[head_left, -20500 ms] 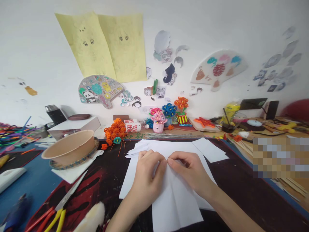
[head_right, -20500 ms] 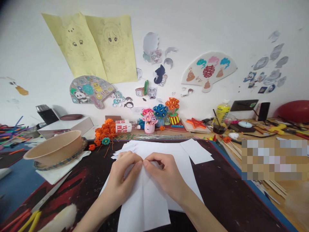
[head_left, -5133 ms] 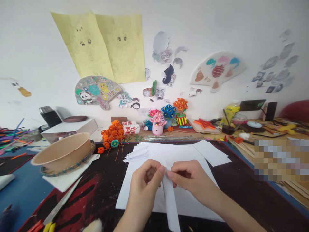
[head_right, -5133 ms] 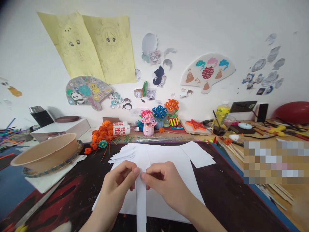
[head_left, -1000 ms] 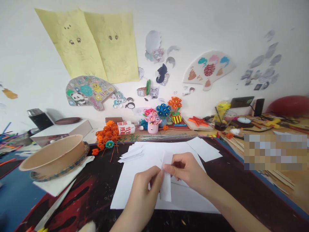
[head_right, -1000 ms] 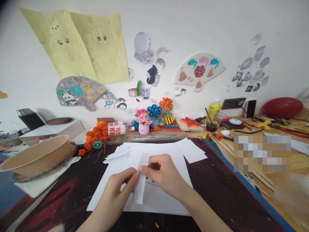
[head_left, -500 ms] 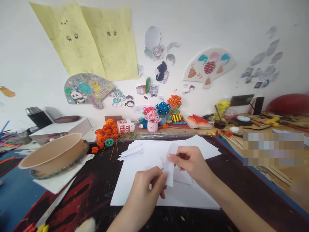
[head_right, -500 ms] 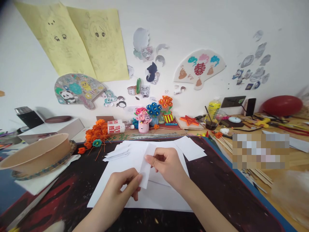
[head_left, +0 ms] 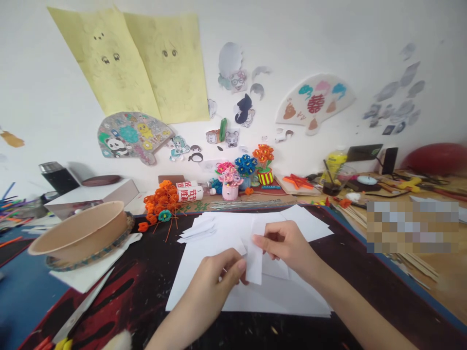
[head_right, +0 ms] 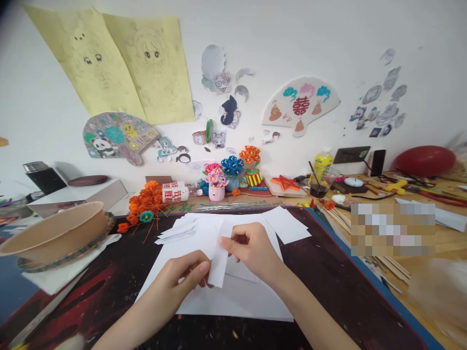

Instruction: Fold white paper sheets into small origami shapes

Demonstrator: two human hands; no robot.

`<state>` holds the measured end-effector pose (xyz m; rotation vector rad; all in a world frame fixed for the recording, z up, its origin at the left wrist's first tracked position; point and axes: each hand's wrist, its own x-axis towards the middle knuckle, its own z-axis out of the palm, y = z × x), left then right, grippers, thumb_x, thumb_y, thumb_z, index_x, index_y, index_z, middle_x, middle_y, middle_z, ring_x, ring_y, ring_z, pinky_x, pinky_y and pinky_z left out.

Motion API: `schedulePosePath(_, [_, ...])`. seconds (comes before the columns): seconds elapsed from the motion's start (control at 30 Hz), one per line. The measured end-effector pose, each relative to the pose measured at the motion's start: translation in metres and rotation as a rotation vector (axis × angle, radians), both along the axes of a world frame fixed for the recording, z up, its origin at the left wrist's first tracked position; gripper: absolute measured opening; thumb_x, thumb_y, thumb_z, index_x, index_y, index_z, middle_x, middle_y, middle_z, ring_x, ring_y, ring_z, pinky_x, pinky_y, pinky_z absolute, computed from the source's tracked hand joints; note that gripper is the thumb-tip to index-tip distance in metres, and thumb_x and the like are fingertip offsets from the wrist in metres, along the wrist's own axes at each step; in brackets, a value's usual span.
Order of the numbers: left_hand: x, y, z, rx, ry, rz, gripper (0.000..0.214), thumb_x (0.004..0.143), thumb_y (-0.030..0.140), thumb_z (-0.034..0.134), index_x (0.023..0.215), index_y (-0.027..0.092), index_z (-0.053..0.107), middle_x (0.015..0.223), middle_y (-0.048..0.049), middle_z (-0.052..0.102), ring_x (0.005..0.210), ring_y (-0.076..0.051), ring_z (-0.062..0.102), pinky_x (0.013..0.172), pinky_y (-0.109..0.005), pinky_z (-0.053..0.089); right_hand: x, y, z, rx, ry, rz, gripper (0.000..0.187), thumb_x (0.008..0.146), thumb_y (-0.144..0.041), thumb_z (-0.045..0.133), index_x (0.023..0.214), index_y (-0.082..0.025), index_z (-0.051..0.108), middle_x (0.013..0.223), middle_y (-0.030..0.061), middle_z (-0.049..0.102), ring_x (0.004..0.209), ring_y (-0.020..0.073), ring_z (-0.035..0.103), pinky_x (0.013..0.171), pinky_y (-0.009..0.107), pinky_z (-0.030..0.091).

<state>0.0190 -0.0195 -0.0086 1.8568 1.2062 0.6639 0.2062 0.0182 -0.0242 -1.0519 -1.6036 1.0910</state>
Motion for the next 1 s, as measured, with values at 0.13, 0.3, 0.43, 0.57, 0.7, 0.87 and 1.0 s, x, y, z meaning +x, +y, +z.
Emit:
schedulePosePath(0.13, [0.002, 0.002, 0.000, 0.028, -0.031, 0.073, 0.021, 0.086, 0.037, 0.053, 0.077, 0.018, 0.059, 0.069, 0.0007, 0.060, 0.064, -0.014, 0.051, 0.058, -0.023, 0.036, -0.003, -0.003, -0.001, -0.017, 0.009, 0.084, 0.046, 0.074, -0.055, 0.067, 0.051, -0.017, 0.053, 0.044, -0.0034, 0.046, 0.041, 0.0098, 0.044, 0.041, 0.022, 0.034])
schedulePosePath(0.3, [0.009, -0.002, -0.009, -0.017, -0.059, 0.138, 0.029, 0.085, 0.034, 0.052, 0.060, 0.019, 0.048, 0.052, 0.0038, 0.049, 0.055, -0.014, 0.049, 0.056, -0.023, 0.035, -0.006, -0.005, -0.002, 0.004, 0.033, 0.073, 0.042, 0.073, -0.051, 0.070, 0.053, -0.016, 0.056, 0.046, -0.0031, 0.048, 0.044, 0.0107, 0.047, 0.044, 0.022, 0.037])
schedulePosePath(0.43, [0.000, 0.001, -0.005, 0.101, 0.020, 0.165, 0.027, 0.086, 0.033, 0.052, 0.064, 0.019, 0.058, 0.058, 0.0015, 0.058, 0.060, -0.015, 0.053, 0.062, -0.025, 0.038, 0.000, -0.003, 0.001, -0.025, -0.003, 0.122, 0.030, 0.076, -0.041, 0.070, 0.062, -0.015, 0.063, 0.057, 0.0003, 0.058, 0.050, 0.0122, 0.052, 0.046, 0.022, 0.041])
schedulePosePath(0.57, [-0.011, 0.007, 0.004, 0.267, 0.073, 0.192, 0.022, 0.084, 0.032, 0.057, 0.069, 0.020, 0.066, 0.069, -0.0006, 0.067, 0.071, -0.018, 0.058, 0.070, -0.027, 0.039, 0.005, -0.001, 0.003, -0.050, -0.070, 0.173, 0.023, 0.078, -0.033, 0.068, 0.066, -0.014, 0.067, 0.059, 0.0010, 0.061, 0.051, 0.0121, 0.053, 0.046, 0.021, 0.041])
schedulePosePath(0.7, [-0.010, 0.006, 0.006, 0.300, 0.054, 0.206, 0.020, 0.085, 0.030, 0.057, 0.071, 0.020, 0.068, 0.072, 0.0001, 0.070, 0.071, -0.018, 0.061, 0.070, -0.026, 0.040, 0.002, -0.003, 0.003, -0.031, -0.060, 0.242, 0.024, 0.079, -0.035, 0.067, 0.065, -0.015, 0.069, 0.063, 0.0019, 0.064, 0.053, 0.0124, 0.056, 0.049, 0.022, 0.044])
schedulePosePath(0.87, [-0.001, 0.001, 0.004, 0.261, -0.011, 0.212, 0.021, 0.086, 0.029, 0.057, 0.071, 0.020, 0.068, 0.074, 0.0002, 0.072, 0.071, -0.017, 0.063, 0.071, -0.027, 0.040, -0.005, -0.007, -0.001, -0.058, -0.007, 0.303, 0.022, 0.080, -0.032, 0.066, 0.067, -0.015, 0.070, 0.065, 0.0024, 0.063, 0.056, 0.0132, 0.057, 0.053, 0.023, 0.047])
schedulePosePath(1.0, [-0.002, 0.000, -0.001, 0.302, 0.036, 0.227, 0.019, 0.085, 0.028, 0.059, 0.071, 0.021, 0.069, 0.074, 0.0013, 0.072, 0.072, -0.018, 0.062, 0.072, -0.029, 0.037, -0.005, -0.005, -0.002, -0.082, -0.027, 0.314, 0.021, 0.083, -0.033, 0.064, 0.075, -0.015, 0.072, 0.067, 0.0026, 0.064, 0.056, 0.0124, 0.057, 0.053, 0.023, 0.047])
